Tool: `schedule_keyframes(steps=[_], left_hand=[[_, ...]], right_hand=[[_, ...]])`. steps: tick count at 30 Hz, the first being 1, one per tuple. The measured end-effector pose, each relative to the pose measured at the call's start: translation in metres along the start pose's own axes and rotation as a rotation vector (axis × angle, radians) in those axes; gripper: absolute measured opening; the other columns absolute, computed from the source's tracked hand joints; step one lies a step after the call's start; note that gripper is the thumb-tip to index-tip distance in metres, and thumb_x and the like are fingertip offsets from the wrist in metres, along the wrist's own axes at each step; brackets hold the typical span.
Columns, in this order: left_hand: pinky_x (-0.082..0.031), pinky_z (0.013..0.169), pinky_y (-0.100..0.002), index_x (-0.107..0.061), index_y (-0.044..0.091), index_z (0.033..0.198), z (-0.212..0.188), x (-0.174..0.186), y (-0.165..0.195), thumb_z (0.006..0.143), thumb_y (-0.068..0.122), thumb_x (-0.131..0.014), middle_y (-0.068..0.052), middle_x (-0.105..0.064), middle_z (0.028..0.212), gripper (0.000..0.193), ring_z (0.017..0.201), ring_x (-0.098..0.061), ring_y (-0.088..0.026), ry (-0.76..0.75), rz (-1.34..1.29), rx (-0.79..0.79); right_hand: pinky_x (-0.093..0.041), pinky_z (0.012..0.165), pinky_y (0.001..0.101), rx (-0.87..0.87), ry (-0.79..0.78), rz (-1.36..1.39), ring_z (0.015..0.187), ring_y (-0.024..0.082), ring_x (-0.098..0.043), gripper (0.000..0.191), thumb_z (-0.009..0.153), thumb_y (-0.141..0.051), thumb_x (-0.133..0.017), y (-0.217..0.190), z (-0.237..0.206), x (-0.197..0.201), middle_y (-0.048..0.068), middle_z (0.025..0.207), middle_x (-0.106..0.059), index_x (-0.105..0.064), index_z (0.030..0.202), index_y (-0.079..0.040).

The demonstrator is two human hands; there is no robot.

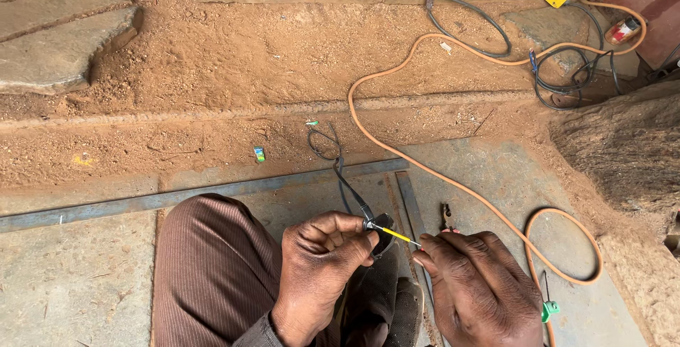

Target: The person holds a pair of sunglasses and a thin wire, attempting to reattach a piece of the frame or a lens using the wire and a small yellow tool.

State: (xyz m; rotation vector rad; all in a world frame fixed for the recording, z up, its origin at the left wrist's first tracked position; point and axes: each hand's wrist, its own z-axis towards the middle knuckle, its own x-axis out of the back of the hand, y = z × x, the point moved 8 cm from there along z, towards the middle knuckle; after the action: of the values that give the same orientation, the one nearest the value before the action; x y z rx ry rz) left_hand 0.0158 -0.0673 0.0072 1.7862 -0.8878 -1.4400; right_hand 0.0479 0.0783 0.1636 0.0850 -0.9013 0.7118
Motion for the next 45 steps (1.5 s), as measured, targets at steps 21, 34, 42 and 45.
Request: schedule_keyframes(steps=[21, 34, 42, 45], left_hand=[[-0.056, 0.063, -0.019, -0.074, -0.007, 0.095, -0.015, -0.002, 0.022, 0.083, -0.012, -0.071, -0.007, -0.078, 0.078, 0.013, 0.07, -0.07, -0.004, 0.004, 0.092, -0.26], [-0.06, 0.064, -0.021, -0.076, -0.005, 0.096, -0.017, -0.001, 0.039, 0.081, -0.013, -0.071, -0.007, -0.08, 0.084, 0.017, 0.072, -0.074, -0.008, 0.015, 0.174, -0.343], [-0.056, 0.06, -0.02, -0.078, -0.006, 0.091, -0.005, 0.009, 0.028, 0.083, -0.009, -0.074, -0.006, -0.078, 0.076, 0.01, 0.064, -0.068, -0.006, 0.006, 0.086, -0.139], [-0.055, 0.058, -0.021, -0.078, -0.006, 0.089, -0.006, 0.006, 0.025, 0.082, -0.009, -0.074, -0.006, -0.078, 0.074, 0.009, 0.063, -0.067, -0.006, 0.012, 0.096, -0.132]], right_hand=[[-0.059, 0.064, 0.0404, 0.008, -0.132, 0.002, 0.077, 0.03, -0.074, 0.034, 0.079, -0.013, -0.084, 0.014, -0.012, -0.018, 0.015, 0.083, -0.072, -0.058, 0.099, -0.003], [-0.063, 0.06, 0.0349, -0.003, -0.104, -0.038, 0.071, 0.022, -0.076, 0.025, 0.082, -0.011, -0.079, 0.019, -0.01, -0.011, 0.011, 0.082, -0.074, -0.067, 0.104, -0.006], [-0.062, 0.063, 0.0352, -0.088, -0.039, -0.014, 0.08, 0.024, -0.076, 0.026, 0.076, -0.013, -0.083, 0.005, -0.005, -0.009, 0.012, 0.087, -0.072, -0.068, 0.095, -0.006], [-0.06, 0.063, 0.0368, -0.041, -0.046, 0.001, 0.078, 0.027, -0.075, 0.027, 0.076, -0.013, -0.085, 0.005, -0.003, -0.009, 0.014, 0.085, -0.071, -0.067, 0.095, -0.005]])
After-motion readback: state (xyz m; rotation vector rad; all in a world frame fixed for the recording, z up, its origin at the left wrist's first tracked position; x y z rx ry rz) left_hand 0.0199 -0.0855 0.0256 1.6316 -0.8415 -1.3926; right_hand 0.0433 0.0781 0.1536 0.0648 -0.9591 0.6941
